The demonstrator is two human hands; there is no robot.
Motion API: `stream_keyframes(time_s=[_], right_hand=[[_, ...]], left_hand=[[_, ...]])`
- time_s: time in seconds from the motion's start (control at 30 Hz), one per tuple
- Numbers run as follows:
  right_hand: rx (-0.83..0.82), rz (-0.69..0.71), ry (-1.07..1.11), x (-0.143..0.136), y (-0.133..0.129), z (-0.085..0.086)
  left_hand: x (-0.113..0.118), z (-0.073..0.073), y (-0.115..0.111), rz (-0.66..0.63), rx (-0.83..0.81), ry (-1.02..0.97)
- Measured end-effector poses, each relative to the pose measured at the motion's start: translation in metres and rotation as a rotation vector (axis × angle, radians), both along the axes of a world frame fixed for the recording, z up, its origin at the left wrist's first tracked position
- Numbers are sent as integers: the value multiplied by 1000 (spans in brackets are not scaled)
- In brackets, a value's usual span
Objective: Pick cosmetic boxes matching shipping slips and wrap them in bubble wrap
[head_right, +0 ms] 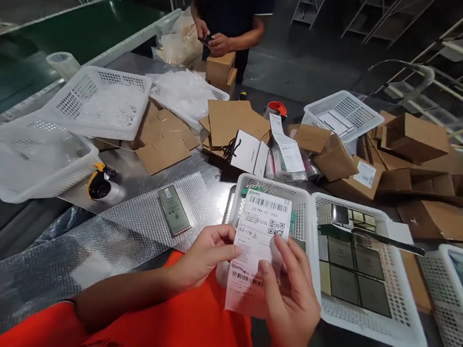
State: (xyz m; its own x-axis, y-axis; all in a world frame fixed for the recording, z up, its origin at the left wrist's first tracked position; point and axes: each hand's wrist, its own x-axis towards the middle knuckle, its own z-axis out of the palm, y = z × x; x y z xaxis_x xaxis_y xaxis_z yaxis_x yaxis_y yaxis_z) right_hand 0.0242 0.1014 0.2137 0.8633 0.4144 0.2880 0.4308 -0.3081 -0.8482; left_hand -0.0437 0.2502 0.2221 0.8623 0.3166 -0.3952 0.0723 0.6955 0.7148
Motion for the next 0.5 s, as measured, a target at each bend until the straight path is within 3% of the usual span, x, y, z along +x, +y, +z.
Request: stream_keyframes(time_s=[0.2, 0.5], right_hand=[[38, -28, 29, -1, 6, 7], [64, -40, 0, -9, 16, 3]], left_hand=[[0, 11, 0, 38, -55, -7], [-2, 5, -2, 104, -110, -1]])
